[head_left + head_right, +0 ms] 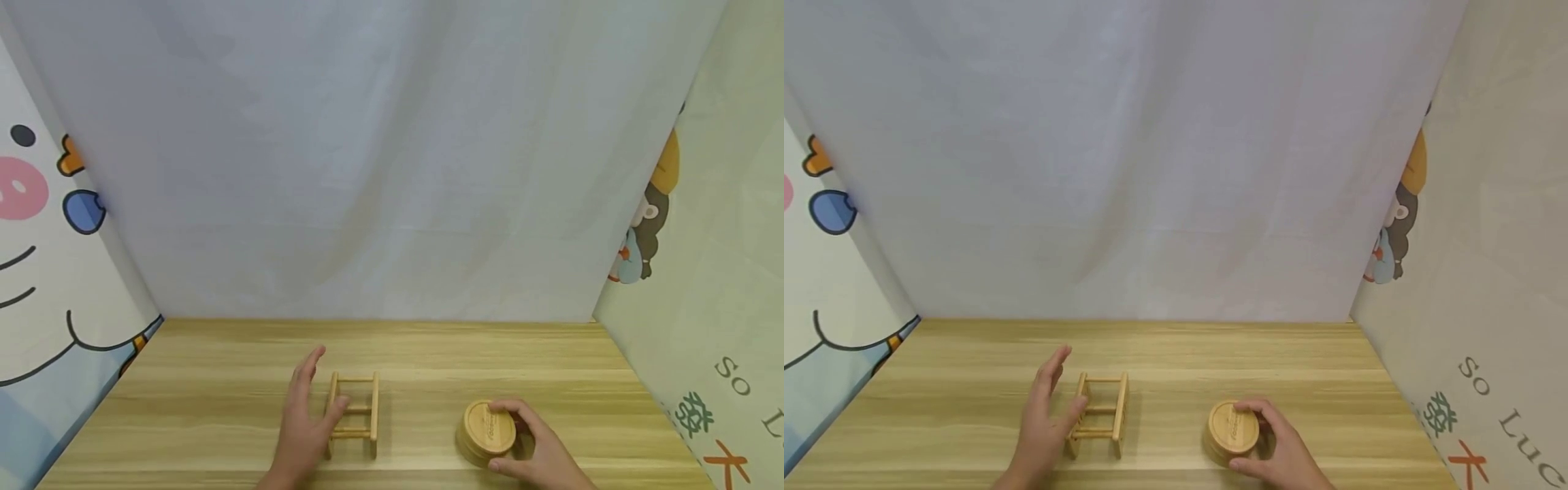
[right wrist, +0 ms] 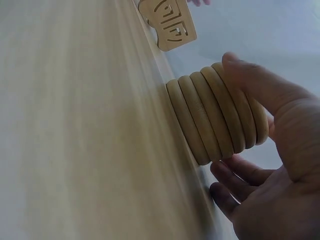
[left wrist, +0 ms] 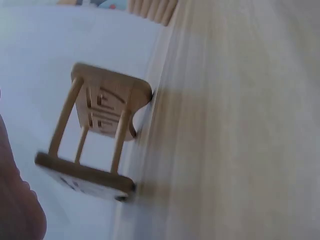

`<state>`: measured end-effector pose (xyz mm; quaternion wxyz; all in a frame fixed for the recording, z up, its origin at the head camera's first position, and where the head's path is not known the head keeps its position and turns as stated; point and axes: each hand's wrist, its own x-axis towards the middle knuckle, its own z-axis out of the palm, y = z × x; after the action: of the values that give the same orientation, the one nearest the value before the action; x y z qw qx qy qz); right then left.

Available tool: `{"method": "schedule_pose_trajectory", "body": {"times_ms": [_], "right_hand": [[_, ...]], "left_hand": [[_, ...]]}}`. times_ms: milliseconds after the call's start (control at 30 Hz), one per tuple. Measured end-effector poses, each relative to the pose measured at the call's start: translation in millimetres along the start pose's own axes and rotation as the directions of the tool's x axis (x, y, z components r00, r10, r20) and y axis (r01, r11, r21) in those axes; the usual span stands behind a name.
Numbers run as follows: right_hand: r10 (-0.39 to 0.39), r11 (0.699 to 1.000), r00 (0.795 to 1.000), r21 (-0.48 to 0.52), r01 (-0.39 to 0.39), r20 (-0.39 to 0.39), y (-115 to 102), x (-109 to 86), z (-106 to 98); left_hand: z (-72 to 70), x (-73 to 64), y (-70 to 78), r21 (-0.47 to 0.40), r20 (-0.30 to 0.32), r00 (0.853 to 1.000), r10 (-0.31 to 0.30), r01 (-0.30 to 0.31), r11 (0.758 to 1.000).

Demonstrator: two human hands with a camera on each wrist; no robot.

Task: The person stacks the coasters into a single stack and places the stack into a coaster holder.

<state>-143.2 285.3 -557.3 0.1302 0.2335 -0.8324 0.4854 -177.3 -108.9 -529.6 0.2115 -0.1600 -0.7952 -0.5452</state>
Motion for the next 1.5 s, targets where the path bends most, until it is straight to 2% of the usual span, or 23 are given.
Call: {"method": "schedule_pose_trajectory", "body": {"times_ms": [67, 167, 300, 433, 600, 700, 767, 833, 900, 1000, 1167, 1333, 1500], "right_hand": [[0.0, 1.0, 1.0, 0.015, 0.0, 0.005, 2.3, -1.7, 0.1], [0.018, 1.0, 1.0, 0.023, -0.018, 0.016, 4.1, -4.3, 0.1], [0.037, 0.999, 0.999, 0.013, -0.038, 0.026, 3.7, -6.7, -0.4], [0.017, 1.0, 1.0, -0.005, -0.017, 0.024, 4.2, -6.6, -0.7], [-0.016, 1.0, 1.0, -0.026, 0.017, 0.017, 6.5, -4.9, -1.2], [-0.023, 0.999, 1.0, -0.03, 0.023, 0.014, 6.3, -4.7, -1.4], [-0.017, 0.999, 1.0, -0.033, 0.017, 0.014, 5.3, -4.9, -1.2], [-0.007, 0.999, 1.0, -0.04, 0.007, 0.014, 3.6, -5.6, -0.9], [0.009, 0.999, 1.0, -0.04, -0.009, 0.017, 2.3, -5.9, -0.4], [0.018, 0.999, 0.999, -0.045, -0.017, 0.029, 1.7, -6.1, 0.1], [0.014, 0.999, 0.999, -0.042, -0.012, 0.041, 2.1, -4.7, 0.4], [0.062, 0.997, 0.997, -0.037, -0.061, 0.043, -0.5, -4.1, -0.1], [0.056, 0.998, 0.998, -0.023, -0.055, 0.037, 0.4, -3.6, 0.3]], "left_hand": [[7.8, 1.5, 9.3, 0.034, -0.003, 0.998, 0.069, -0.069, 0.997], [21.3, -0.2, 23.4, 0.086, 0.028, 0.983, 0.179, -0.181, 0.98], [40.8, -4.9, 40.9, 0.071, 0.092, 0.957, 0.274, -0.28, 0.957], [61.0, -11.7, 55.0, 0.012, 0.148, 0.944, 0.294, -0.299, 0.954], [87.5, -25.9, 67.2, -0.033, 0.23, 0.931, 0.285, -0.285, 0.958], [101.1, -30.7, 73.1, -0.073, 0.328, 0.924, 0.199, -0.185, 0.98], [108.0, -31.4, 76.4, -0.091, 0.397, 0.913, 0.1, -0.069, 0.993], [113.5, -31.1, 78.9, -0.091, 0.443, 0.896, -0.007, 0.053, 0.994], [118.1, -30.6, 80.4, -0.09, 0.466, 0.88, -0.091, 0.149, 0.985], [123.1, -30.9, 80.2, -0.121, 0.473, 0.867, -0.158, 0.242, 0.963], [131.3, -27.5, 75.4, -0.211, 0.454, 0.85, -0.269, 0.396, 0.894], [140.6, -20.0, 68.1, -0.21, 0.403, 0.839, -0.366, 0.474, 0.855], [147.5, -13.9, 65.5, -0.213, 0.383, 0.841, -0.382, 0.483, 0.849]]}}
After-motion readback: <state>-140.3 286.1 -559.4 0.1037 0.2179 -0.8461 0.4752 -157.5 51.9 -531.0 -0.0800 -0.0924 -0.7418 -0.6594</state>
